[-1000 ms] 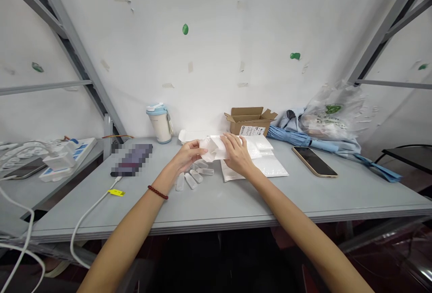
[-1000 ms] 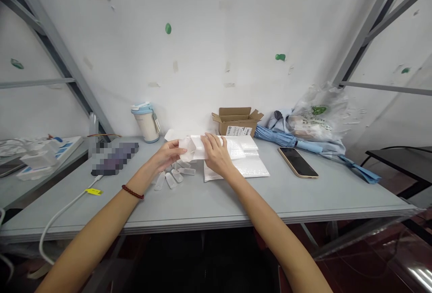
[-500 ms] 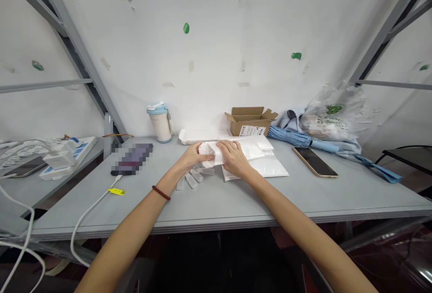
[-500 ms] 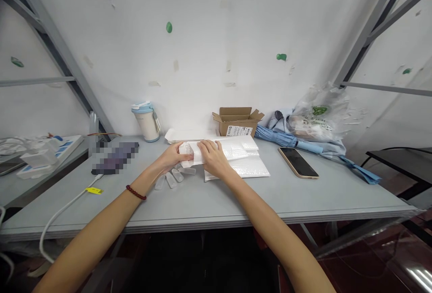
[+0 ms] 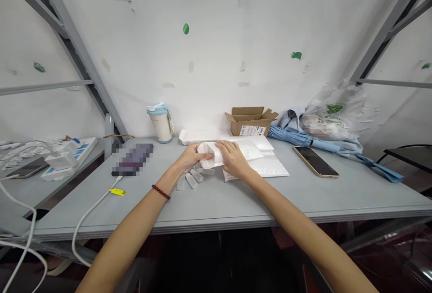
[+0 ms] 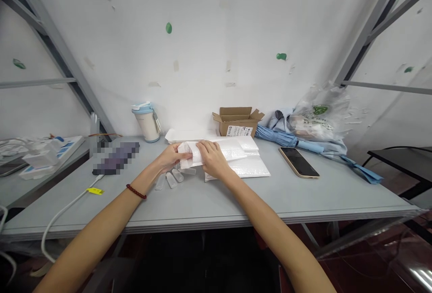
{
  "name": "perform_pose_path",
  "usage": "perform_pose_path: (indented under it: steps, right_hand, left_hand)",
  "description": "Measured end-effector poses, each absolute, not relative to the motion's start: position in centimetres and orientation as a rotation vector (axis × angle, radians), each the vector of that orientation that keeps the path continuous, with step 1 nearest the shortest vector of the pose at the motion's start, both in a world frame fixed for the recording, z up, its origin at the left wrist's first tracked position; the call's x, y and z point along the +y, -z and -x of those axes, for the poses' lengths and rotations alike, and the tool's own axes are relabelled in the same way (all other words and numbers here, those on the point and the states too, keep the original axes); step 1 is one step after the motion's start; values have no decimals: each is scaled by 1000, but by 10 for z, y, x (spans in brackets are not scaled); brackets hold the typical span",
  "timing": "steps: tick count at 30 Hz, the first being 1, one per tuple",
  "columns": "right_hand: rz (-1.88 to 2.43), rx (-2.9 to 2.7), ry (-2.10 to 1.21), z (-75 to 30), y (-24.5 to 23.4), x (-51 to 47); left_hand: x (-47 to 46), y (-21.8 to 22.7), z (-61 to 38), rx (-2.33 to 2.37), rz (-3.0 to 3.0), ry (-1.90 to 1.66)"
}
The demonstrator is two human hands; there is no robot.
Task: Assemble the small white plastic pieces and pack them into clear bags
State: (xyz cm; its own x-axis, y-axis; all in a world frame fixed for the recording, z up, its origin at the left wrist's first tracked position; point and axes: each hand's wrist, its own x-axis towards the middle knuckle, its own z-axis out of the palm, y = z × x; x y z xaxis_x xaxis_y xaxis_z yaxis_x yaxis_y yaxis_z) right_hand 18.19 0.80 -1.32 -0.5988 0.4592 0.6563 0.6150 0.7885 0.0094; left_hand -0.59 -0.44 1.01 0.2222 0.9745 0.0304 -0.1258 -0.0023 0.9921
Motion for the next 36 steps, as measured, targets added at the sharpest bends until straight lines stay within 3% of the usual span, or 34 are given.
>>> perform_pose_path:
  steps: [9, 25, 36]
  right_hand:
    - [758, -2301, 353, -181, 11, 5]
    - [610, -2336, 661, -165, 22, -1]
    - [798, -2322, 812, -164, 26, -1]
  left_hand:
    - [-1, -7, 15, 914, -1249, -1030]
    - [-2, -3, -7, 1103, -1000, -1305]
    - [-2, 2, -4, 1086, -1097, -1235]
